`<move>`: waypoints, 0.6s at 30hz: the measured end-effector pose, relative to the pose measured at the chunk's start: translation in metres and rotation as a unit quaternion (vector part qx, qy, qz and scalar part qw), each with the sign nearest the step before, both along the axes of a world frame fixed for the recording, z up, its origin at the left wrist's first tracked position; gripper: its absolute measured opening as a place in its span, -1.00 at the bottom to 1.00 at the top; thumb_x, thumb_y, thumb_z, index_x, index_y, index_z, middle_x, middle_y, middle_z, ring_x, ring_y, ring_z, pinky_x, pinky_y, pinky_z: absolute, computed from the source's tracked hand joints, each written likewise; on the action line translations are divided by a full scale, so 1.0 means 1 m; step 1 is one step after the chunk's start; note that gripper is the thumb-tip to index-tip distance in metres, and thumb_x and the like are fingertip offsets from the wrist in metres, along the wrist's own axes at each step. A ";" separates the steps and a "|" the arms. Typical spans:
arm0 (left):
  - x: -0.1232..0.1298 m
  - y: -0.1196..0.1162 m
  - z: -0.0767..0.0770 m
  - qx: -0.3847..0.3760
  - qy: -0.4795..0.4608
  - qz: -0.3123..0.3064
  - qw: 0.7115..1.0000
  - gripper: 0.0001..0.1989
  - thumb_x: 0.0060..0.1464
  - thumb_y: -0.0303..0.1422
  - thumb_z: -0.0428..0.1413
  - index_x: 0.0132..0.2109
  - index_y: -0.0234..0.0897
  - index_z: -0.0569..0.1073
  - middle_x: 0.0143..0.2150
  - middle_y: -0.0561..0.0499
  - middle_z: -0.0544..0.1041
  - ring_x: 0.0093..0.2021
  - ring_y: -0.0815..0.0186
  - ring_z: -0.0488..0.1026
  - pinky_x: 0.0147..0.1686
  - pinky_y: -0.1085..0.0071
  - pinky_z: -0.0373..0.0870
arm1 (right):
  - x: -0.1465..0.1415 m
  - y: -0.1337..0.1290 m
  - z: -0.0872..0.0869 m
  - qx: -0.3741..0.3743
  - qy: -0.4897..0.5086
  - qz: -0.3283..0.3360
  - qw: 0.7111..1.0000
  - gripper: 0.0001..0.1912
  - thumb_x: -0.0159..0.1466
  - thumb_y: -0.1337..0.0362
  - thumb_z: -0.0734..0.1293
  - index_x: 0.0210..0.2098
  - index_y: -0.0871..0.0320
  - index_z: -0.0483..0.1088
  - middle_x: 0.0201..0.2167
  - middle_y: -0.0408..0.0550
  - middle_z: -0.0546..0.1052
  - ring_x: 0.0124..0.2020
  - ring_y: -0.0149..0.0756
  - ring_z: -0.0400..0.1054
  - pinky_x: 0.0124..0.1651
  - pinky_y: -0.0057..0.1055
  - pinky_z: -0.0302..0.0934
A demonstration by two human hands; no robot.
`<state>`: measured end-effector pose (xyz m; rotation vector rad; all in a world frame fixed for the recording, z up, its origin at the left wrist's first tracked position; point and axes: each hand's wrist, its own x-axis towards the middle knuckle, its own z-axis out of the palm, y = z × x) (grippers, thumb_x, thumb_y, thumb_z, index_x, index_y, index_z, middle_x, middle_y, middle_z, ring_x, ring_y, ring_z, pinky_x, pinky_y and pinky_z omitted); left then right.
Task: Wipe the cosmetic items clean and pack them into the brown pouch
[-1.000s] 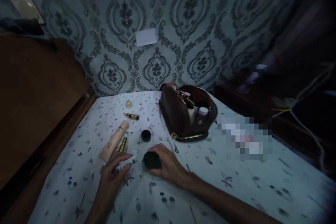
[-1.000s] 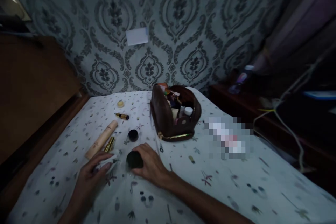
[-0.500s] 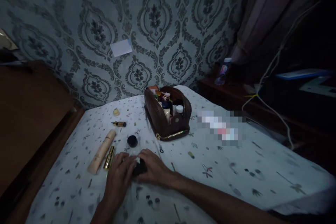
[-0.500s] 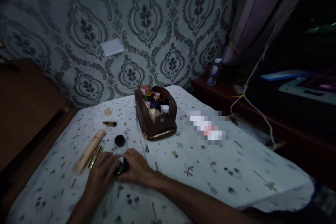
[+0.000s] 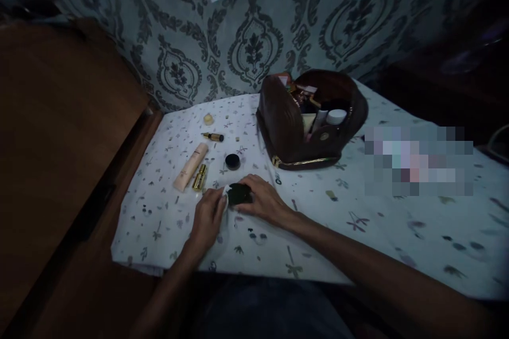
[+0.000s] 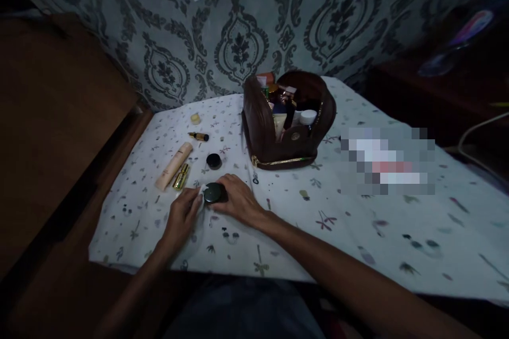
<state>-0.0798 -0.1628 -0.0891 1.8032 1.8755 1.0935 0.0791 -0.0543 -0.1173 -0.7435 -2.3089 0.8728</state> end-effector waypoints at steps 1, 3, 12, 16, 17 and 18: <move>0.001 -0.002 0.000 0.002 0.006 -0.001 1.000 -0.73 0.30 -0.33 -0.04 0.03 -0.24 0.48 -0.20 -0.05 0.52 -0.16 0.24 0.44 -0.10 0.31 0.35 | 0.000 -0.001 -0.001 0.003 0.002 -0.004 1.000 -0.60 0.06 0.14 0.51 -0.21 0.14 0.35 -0.26 -0.04 0.43 -0.20 -0.16 0.33 -0.15 -0.26 0.25; 0.002 -0.003 0.000 0.009 0.011 -0.004 1.000 -0.73 0.30 -0.34 -0.03 0.04 -0.23 0.47 -0.17 -0.06 0.53 -0.13 0.24 0.44 -0.07 0.29 0.36 | 0.001 -0.001 -0.003 0.008 0.009 0.004 1.000 -0.60 0.07 0.14 0.51 -0.17 0.13 0.36 -0.25 -0.03 0.43 -0.19 -0.15 0.34 -0.15 -0.25 0.27; -0.006 0.004 -0.005 0.026 -0.013 -0.015 0.999 -0.73 0.29 -0.34 -0.01 0.03 -0.29 0.48 -0.17 -0.08 0.54 -0.17 0.23 0.46 -0.11 0.28 0.39 | 0.018 0.015 -0.013 -0.002 0.034 0.131 0.991 -0.34 0.24 0.26 0.35 0.30 0.07 0.14 0.09 0.10 0.41 0.09 -0.09 0.30 0.10 -0.10 0.25; -0.006 0.004 -0.006 0.031 -0.016 -0.013 0.999 -0.74 0.28 -0.35 0.00 0.03 -0.29 0.48 -0.18 -0.09 0.53 -0.17 0.24 0.46 -0.11 0.28 0.39 | 0.016 0.015 -0.010 -0.033 0.043 0.119 0.991 -0.37 0.18 0.24 0.42 0.22 0.06 0.26 0.00 0.06 0.47 -0.06 -0.14 0.39 -0.01 -0.17 0.31; -0.005 0.003 -0.005 0.032 -0.013 -0.013 0.999 -0.74 0.28 -0.36 -0.01 0.03 -0.29 0.48 -0.19 -0.09 0.53 -0.17 0.24 0.46 -0.11 0.29 0.40 | 0.014 0.015 -0.009 -0.036 0.045 0.110 0.992 -0.38 0.15 0.23 0.44 0.19 0.07 0.30 -0.04 0.05 0.49 -0.12 -0.17 0.40 -0.05 -0.20 0.33; -0.004 0.003 -0.004 0.033 -0.008 -0.014 0.999 -0.74 0.29 -0.36 -0.01 0.03 -0.28 0.48 -0.19 -0.08 0.52 -0.17 0.25 0.46 -0.11 0.29 0.40 | 0.012 0.014 -0.007 -0.038 0.048 0.101 0.993 -0.40 0.13 0.23 0.46 0.15 0.08 0.34 -0.09 0.02 0.51 -0.18 -0.20 0.41 -0.09 -0.23 0.33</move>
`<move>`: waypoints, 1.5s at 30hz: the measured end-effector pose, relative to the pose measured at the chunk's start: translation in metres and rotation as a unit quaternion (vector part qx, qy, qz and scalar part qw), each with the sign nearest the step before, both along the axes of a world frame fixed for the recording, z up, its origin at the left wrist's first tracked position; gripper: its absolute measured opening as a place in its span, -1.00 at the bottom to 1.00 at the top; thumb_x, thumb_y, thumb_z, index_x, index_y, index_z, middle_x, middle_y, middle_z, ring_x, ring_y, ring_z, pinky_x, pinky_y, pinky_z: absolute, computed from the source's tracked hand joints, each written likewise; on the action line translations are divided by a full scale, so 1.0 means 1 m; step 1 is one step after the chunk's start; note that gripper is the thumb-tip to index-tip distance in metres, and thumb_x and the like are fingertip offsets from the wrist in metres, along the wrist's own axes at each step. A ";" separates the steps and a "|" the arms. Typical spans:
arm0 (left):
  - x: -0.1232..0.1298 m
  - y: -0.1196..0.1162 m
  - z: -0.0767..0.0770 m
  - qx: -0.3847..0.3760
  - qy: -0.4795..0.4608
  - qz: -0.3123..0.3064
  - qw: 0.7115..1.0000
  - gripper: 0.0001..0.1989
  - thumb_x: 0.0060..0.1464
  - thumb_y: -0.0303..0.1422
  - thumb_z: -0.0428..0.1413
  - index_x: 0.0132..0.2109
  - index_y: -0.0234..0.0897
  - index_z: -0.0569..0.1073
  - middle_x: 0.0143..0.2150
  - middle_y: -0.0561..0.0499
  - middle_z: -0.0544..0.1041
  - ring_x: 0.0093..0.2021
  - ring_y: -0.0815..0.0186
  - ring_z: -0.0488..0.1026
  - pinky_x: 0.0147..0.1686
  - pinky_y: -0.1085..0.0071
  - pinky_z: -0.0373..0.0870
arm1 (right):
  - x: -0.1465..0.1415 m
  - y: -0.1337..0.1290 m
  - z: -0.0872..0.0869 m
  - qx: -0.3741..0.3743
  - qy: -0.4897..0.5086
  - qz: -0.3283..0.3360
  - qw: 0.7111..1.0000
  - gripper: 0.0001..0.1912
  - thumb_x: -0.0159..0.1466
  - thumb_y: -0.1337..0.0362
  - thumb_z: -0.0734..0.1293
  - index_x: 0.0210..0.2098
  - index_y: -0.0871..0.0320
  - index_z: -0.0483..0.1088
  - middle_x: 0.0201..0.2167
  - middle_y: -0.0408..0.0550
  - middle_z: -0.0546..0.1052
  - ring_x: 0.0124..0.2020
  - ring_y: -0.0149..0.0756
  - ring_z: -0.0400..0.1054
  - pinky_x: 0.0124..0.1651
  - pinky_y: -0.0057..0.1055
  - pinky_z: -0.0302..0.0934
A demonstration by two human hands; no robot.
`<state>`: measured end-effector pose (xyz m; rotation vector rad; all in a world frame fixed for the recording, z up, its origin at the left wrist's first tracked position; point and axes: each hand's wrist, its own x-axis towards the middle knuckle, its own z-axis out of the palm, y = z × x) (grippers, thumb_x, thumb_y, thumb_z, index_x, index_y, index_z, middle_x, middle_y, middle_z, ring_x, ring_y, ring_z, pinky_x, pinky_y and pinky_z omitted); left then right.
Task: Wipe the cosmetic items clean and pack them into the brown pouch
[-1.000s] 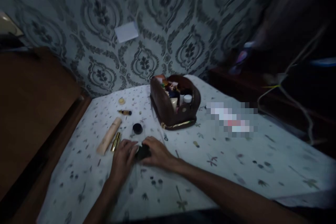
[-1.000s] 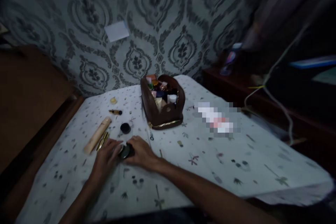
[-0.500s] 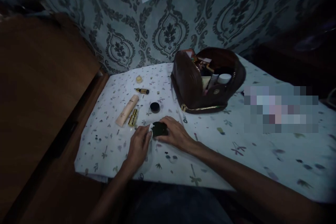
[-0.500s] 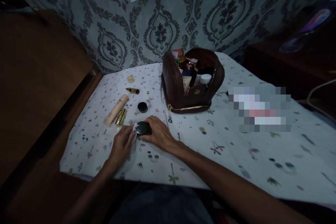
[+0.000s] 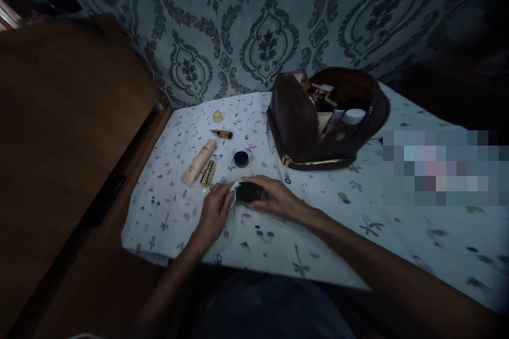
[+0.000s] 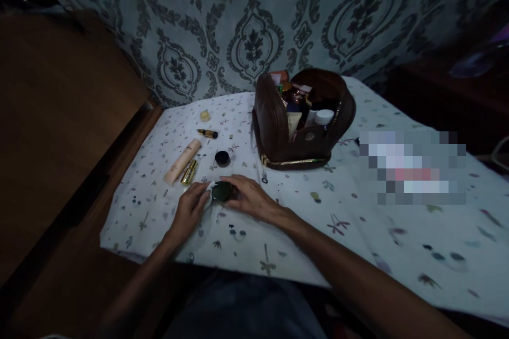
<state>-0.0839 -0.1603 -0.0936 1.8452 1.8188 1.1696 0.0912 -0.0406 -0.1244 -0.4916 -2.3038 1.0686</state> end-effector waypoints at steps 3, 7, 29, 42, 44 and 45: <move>0.003 -0.002 0.003 0.012 0.027 0.006 1.000 -0.73 0.30 -0.38 -0.02 0.07 -0.24 0.46 -0.17 -0.07 0.48 -0.13 0.25 0.44 -0.09 0.29 0.40 | -0.004 -0.003 0.005 -0.007 0.000 -0.024 1.000 -0.49 0.07 0.23 0.50 0.00 0.12 0.41 -0.20 -0.04 0.52 -0.25 -0.25 0.41 -0.16 -0.30 0.32; 0.010 -0.005 0.005 0.053 0.113 0.014 0.992 -0.71 0.30 -0.41 -0.04 0.11 -0.23 0.42 -0.08 -0.10 0.44 -0.06 0.23 0.40 -0.05 0.26 0.41 | -0.006 -0.007 0.008 -0.011 -0.015 -0.049 0.999 -0.56 0.02 0.22 0.53 -0.14 0.15 0.41 -0.31 -0.11 0.47 -0.33 -0.29 0.38 -0.25 -0.38 0.28; 0.009 0.014 0.015 -0.011 0.022 -0.052 0.998 -0.69 0.31 -0.33 -0.06 0.09 -0.25 0.46 -0.08 -0.11 0.49 -0.06 0.23 0.44 -0.01 0.26 0.38 | -0.004 -0.013 0.011 -0.005 -0.029 -0.046 0.998 -0.08 0.08 0.17 0.48 0.34 0.06 0.03 0.02 0.05 0.45 -0.09 -0.14 0.41 -0.04 -0.21 0.33; 0.003 0.011 0.009 -0.025 -0.155 0.041 0.987 -0.64 0.24 -0.25 0.05 0.13 -0.28 0.41 0.12 -0.13 0.51 0.11 0.19 0.43 0.10 0.25 0.34 | -0.004 -0.012 0.012 -0.025 0.019 -0.023 0.999 -0.31 0.24 0.04 0.36 0.28 0.13 0.19 0.00 0.10 0.44 -0.08 -0.13 0.39 -0.10 -0.23 0.34; 0.005 0.008 0.010 -0.013 -0.128 0.037 0.991 -0.65 0.26 -0.27 0.04 0.13 -0.29 0.40 0.12 -0.14 0.50 0.12 0.19 0.42 0.11 0.25 0.33 | -0.004 -0.010 0.012 -0.027 0.016 -0.021 0.999 -0.39 0.23 0.06 0.37 0.22 0.13 0.27 -0.11 0.06 0.45 -0.18 -0.19 0.39 -0.16 -0.25 0.35; 0.006 0.006 0.010 -0.007 -0.109 0.036 0.993 -0.65 0.26 -0.28 0.03 0.14 -0.29 0.39 0.13 -0.15 0.49 0.13 0.19 0.41 0.11 0.25 0.33 | -0.005 -0.010 0.012 -0.030 0.016 -0.022 0.999 -0.42 0.23 0.07 0.38 0.18 0.13 0.30 -0.15 0.04 0.45 -0.21 -0.21 0.39 -0.17 -0.26 0.35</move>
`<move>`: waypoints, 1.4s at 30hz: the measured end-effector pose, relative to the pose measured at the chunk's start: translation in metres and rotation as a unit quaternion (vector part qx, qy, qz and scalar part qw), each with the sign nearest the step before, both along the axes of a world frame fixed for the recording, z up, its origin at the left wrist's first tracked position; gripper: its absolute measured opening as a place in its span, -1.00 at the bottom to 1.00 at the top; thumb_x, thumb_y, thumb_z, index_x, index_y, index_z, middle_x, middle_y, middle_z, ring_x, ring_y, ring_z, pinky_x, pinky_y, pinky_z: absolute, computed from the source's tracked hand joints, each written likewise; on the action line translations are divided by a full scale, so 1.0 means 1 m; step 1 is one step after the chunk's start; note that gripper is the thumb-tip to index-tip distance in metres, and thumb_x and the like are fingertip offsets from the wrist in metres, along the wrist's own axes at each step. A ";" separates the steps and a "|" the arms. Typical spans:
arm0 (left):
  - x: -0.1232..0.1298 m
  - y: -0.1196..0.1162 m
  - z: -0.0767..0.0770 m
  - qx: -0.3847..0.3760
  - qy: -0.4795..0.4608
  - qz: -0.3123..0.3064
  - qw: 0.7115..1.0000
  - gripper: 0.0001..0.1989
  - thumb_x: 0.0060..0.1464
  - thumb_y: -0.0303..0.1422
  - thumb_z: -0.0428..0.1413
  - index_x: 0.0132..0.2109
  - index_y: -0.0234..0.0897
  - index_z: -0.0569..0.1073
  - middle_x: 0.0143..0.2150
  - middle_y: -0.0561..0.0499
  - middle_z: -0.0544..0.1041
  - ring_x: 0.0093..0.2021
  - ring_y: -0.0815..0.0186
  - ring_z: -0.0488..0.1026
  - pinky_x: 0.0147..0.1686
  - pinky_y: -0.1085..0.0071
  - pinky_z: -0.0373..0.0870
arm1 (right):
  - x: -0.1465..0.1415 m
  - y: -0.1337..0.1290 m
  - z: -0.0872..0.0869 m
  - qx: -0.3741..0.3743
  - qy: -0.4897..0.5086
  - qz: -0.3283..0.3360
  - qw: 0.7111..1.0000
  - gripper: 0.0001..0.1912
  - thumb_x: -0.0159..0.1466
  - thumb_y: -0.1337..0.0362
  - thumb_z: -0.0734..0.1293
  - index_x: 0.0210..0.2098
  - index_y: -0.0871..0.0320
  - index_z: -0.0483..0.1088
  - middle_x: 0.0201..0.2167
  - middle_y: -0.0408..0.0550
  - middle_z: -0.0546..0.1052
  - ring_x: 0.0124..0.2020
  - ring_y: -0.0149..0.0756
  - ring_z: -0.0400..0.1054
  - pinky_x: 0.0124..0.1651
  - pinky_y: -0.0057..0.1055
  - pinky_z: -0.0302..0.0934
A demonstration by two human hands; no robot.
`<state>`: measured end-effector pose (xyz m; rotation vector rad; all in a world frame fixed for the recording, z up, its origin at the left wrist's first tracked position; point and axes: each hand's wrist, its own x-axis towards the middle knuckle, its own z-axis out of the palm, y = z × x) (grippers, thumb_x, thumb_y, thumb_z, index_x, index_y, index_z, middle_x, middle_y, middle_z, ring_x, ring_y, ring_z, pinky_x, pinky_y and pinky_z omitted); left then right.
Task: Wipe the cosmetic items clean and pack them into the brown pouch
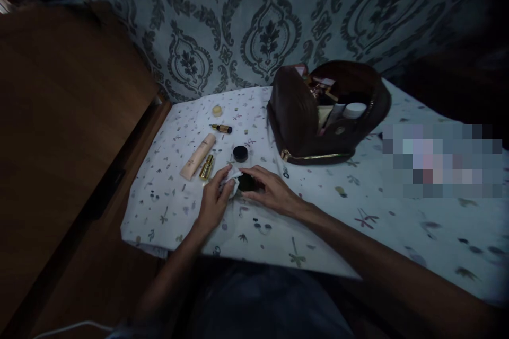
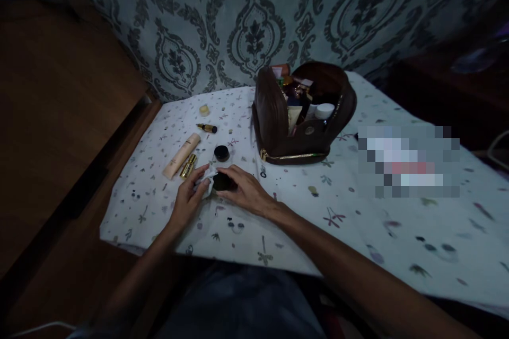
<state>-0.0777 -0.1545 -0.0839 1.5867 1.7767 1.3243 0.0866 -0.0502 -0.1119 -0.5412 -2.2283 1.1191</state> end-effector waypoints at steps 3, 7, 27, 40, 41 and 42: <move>0.003 -0.005 0.000 0.026 0.078 -0.011 0.997 -0.64 0.28 -0.30 0.01 0.18 -0.25 0.35 0.12 -0.16 0.48 0.12 0.18 0.41 0.11 0.20 0.33 | 0.000 0.001 0.000 -0.032 0.021 -0.015 0.999 -0.47 0.17 0.12 0.42 0.10 0.11 0.35 -0.14 0.01 0.45 -0.23 -0.23 0.40 -0.16 -0.26 0.35; 0.005 -0.005 -0.003 0.053 0.164 -0.050 0.984 -0.62 0.30 -0.32 -0.02 0.22 -0.23 0.29 0.08 -0.17 0.49 0.08 0.19 0.42 0.09 0.16 0.35 | -0.001 0.000 -0.001 -0.111 0.032 -0.024 0.993 -0.47 0.09 0.16 0.46 0.03 0.13 0.36 -0.14 -0.01 0.50 -0.28 -0.27 0.44 -0.23 -0.32 0.36; 0.001 0.010 -0.001 0.053 0.126 -0.053 0.989 -0.81 0.27 -0.36 0.00 -0.07 -0.24 0.47 -0.17 -0.05 0.55 -0.11 0.23 0.47 -0.10 0.32 0.38 | 0.007 0.007 0.007 -0.092 0.001 -0.009 0.996 -0.49 0.07 0.06 0.46 -0.05 0.16 0.42 -0.49 -0.20 0.40 -0.50 -0.39 0.27 -0.43 -0.45 0.19; -0.001 -0.002 -0.003 0.135 0.262 -0.081 0.952 -0.75 0.26 -0.48 -0.01 0.02 -0.26 0.47 -0.07 -0.13 0.54 -0.06 0.23 0.44 -0.05 0.22 0.43 | 0.010 0.010 0.005 -0.127 0.010 -0.005 0.992 -0.48 0.09 0.07 0.46 -0.02 0.14 0.41 -0.42 -0.16 0.42 -0.47 -0.39 0.26 -0.43 -0.44 0.20; -0.001 -0.003 -0.003 0.137 0.268 -0.081 0.950 -0.75 0.27 -0.47 -0.01 0.02 -0.26 0.47 -0.07 -0.13 0.54 -0.06 0.23 0.44 -0.05 0.22 0.43 | 0.010 0.010 0.006 -0.123 0.014 0.002 0.992 -0.48 0.11 0.07 0.45 0.02 0.13 0.40 -0.36 -0.13 0.45 -0.45 -0.39 0.27 -0.41 -0.44 0.21; -0.001 -0.004 -0.003 0.138 0.274 -0.079 0.949 -0.75 0.27 -0.47 -0.01 0.03 -0.25 0.47 -0.07 -0.13 0.54 -0.06 0.23 0.44 -0.05 0.22 0.43 | 0.010 0.010 0.007 -0.117 0.019 0.009 0.993 -0.48 0.13 0.06 0.44 0.04 0.11 0.40 -0.28 -0.09 0.47 -0.43 -0.39 0.28 -0.39 -0.43 0.23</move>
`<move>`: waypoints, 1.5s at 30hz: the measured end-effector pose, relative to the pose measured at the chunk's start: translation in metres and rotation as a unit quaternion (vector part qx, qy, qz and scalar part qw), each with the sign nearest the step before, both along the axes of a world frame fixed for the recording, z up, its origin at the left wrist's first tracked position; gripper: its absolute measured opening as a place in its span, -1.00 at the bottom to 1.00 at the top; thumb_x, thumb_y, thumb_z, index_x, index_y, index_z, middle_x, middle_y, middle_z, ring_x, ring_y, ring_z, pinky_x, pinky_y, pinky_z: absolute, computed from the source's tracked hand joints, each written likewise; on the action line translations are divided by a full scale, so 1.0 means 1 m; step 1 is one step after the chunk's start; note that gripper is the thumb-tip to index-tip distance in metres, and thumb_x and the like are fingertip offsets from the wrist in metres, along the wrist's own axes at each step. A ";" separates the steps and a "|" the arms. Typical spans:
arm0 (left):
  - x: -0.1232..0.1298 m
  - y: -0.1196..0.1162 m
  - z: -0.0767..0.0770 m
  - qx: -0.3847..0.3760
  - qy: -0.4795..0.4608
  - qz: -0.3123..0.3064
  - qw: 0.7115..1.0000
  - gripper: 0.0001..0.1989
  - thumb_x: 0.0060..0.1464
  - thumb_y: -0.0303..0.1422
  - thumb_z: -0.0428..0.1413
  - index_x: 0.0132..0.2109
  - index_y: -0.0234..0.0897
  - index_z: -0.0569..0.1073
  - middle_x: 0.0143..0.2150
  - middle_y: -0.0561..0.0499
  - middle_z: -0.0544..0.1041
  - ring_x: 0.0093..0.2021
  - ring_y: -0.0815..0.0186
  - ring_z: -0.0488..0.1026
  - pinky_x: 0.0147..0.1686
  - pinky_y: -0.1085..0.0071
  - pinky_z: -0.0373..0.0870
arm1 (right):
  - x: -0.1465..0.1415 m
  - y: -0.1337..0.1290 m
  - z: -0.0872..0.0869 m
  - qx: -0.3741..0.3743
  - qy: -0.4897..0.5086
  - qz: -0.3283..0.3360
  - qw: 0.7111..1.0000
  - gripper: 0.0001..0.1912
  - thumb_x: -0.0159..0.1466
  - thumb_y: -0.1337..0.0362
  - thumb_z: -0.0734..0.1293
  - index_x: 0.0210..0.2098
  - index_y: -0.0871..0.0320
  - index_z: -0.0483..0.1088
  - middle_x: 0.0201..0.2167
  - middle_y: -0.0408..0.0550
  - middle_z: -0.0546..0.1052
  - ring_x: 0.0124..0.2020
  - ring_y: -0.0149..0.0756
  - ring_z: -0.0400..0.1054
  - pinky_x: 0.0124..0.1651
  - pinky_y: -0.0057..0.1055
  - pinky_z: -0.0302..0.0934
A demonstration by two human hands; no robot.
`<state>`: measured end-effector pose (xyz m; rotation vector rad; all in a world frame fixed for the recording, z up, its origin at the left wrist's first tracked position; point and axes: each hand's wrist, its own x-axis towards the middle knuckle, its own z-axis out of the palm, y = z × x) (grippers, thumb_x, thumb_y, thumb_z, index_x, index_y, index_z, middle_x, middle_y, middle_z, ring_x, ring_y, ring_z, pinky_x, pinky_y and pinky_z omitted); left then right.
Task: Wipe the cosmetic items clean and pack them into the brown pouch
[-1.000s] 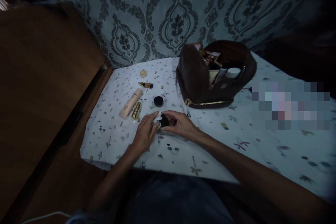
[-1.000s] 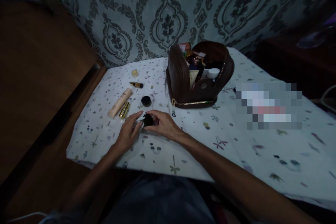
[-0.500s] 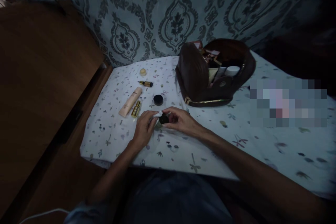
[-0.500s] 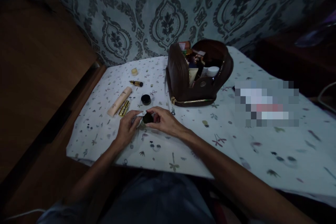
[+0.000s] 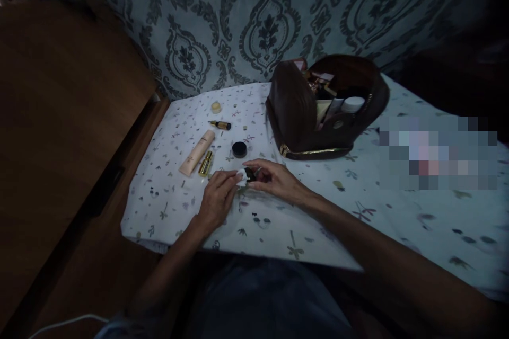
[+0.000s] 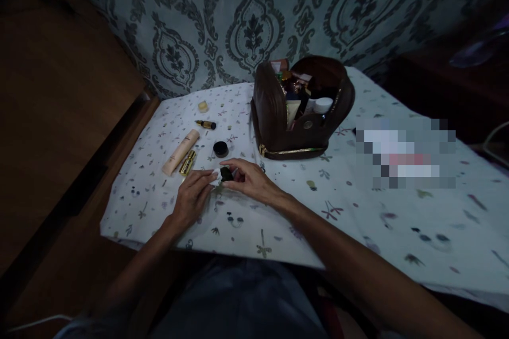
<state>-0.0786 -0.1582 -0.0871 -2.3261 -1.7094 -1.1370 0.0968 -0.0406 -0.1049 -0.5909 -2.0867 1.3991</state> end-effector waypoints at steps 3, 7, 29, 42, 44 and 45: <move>0.000 -0.001 -0.001 0.008 0.006 0.006 1.000 -0.74 0.28 -0.47 -0.02 0.03 -0.23 0.47 -0.06 -0.12 0.54 -0.07 0.24 0.45 -0.06 0.23 0.44 | 0.000 0.000 0.002 0.011 0.008 0.010 1.000 -0.52 0.18 0.06 0.41 0.05 0.11 0.42 -0.17 -0.02 0.48 -0.40 -0.38 0.30 -0.35 -0.41 0.26; -0.001 0.000 -0.003 0.010 -0.015 0.001 1.000 -0.75 0.26 -0.49 0.01 0.03 -0.24 0.47 -0.06 -0.13 0.55 -0.07 0.24 0.45 -0.06 0.23 0.43 | 0.001 0.004 -0.003 0.001 -0.001 0.030 1.000 -0.43 0.13 0.10 0.45 0.10 0.12 0.38 -0.24 -0.06 0.45 -0.43 -0.39 0.30 -0.39 -0.43 0.27; -0.003 0.007 -0.008 0.026 -0.040 0.000 0.999 -0.76 0.26 -0.47 0.03 0.03 -0.25 0.48 -0.05 -0.13 0.56 -0.06 0.24 0.47 -0.06 0.22 0.46 | -0.001 0.003 -0.012 0.005 0.007 -0.020 1.000 -0.44 0.07 0.12 0.48 0.04 0.08 0.38 -0.30 -0.09 0.42 -0.41 -0.32 0.36 -0.40 -0.38 0.31; -0.006 0.008 -0.008 0.006 -0.075 0.001 0.997 -0.75 0.24 -0.49 0.05 0.03 -0.25 0.49 -0.04 -0.14 0.56 -0.03 0.24 0.48 -0.03 0.22 0.44 | 0.001 -0.001 -0.002 0.016 -0.020 -0.011 1.000 -0.56 0.09 0.27 0.41 -0.03 0.07 0.33 -0.45 -0.20 0.41 -0.44 -0.32 0.35 -0.38 -0.40 0.27; -0.006 0.008 -0.009 0.005 -0.077 0.003 0.997 -0.75 0.24 -0.48 0.05 0.03 -0.24 0.49 -0.04 -0.14 0.55 -0.03 0.24 0.48 -0.03 0.22 0.44 | 0.000 -0.001 -0.003 0.017 -0.021 -0.019 0.999 -0.56 0.09 0.26 0.42 -0.04 0.07 0.33 -0.45 -0.20 0.41 -0.44 -0.32 0.35 -0.38 -0.40 0.26; -0.006 0.008 -0.009 0.005 -0.077 0.004 0.997 -0.75 0.24 -0.48 0.05 0.03 -0.23 0.49 -0.04 -0.13 0.55 -0.03 0.24 0.48 -0.02 0.21 0.44 | 0.000 -0.001 -0.004 0.017 -0.021 -0.021 0.999 -0.56 0.09 0.26 0.42 -0.04 0.07 0.33 -0.44 -0.20 0.42 -0.44 -0.33 0.36 -0.38 -0.40 0.26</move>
